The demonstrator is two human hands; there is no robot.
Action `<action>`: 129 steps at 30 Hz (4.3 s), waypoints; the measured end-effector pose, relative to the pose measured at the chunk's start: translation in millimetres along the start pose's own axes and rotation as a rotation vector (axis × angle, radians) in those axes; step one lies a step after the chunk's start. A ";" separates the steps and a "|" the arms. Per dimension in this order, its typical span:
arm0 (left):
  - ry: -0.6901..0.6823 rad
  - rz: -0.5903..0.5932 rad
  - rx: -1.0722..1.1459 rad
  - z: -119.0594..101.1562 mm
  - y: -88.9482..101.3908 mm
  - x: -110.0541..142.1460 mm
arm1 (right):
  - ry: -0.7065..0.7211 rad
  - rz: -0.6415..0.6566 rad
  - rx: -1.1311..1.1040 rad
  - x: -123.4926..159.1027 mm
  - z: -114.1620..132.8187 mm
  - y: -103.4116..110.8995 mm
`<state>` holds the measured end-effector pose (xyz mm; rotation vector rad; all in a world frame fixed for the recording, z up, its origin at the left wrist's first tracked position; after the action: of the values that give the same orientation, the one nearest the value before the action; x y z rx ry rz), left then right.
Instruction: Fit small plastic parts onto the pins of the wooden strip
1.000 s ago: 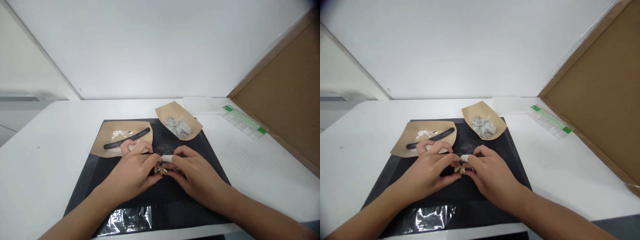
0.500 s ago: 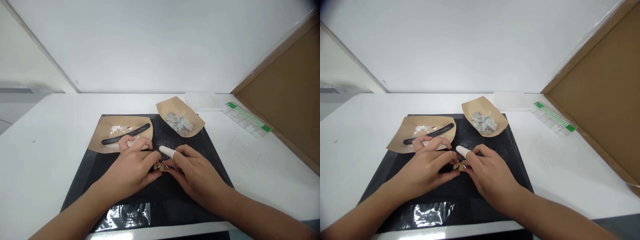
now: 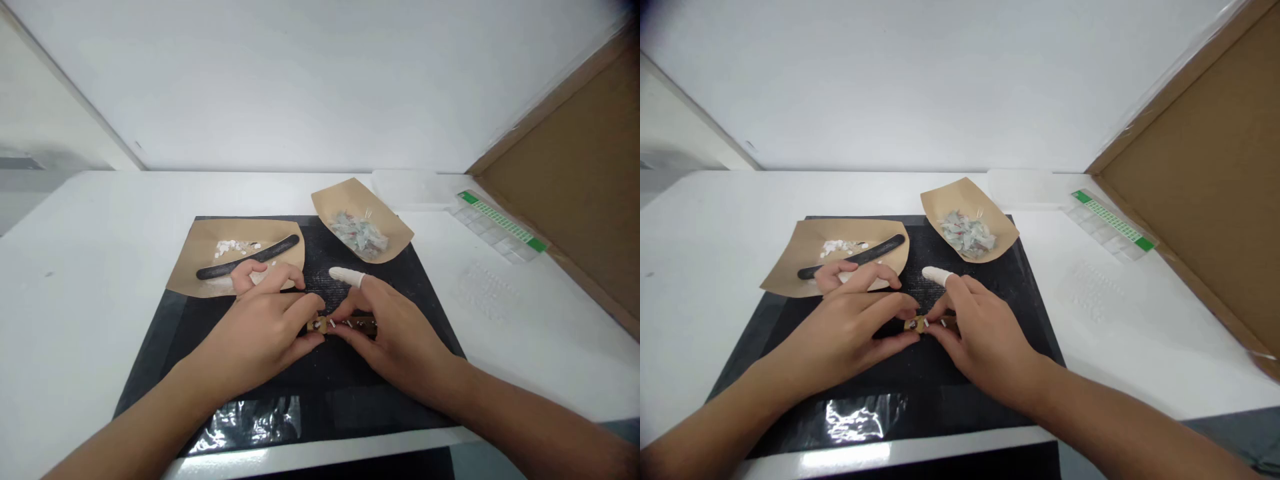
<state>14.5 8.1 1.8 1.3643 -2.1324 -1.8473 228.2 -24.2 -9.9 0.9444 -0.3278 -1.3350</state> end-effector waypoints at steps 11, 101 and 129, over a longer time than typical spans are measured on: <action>0.012 -0.002 0.012 -0.1 1.0 0.0 | 0.064 0.086 -0.018 -4.9 2.4 14.3; -0.110 -0.364 0.436 -1.2 11.6 -11.8 | -0.330 0.224 -1.015 -27.0 2.6 21.4; 0.090 -0.334 0.561 5.7 -6.0 -9.7 | 0.193 -0.258 -0.323 -17.0 -1.9 20.7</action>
<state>21.1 18.8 0.2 1.9656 -2.6218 -1.2551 239.1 -9.0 9.3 0.8515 0.1608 -1.4634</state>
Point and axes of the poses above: each hand's wrist, its own x-axis away from the middle knuckle, its own y-axis out of the back of the hand, z = x × y, the point moved 2 cm from there along -x, towards the middle knuckle, and after that the axes turned 12 degrees about -z, right-handed, at the moved point
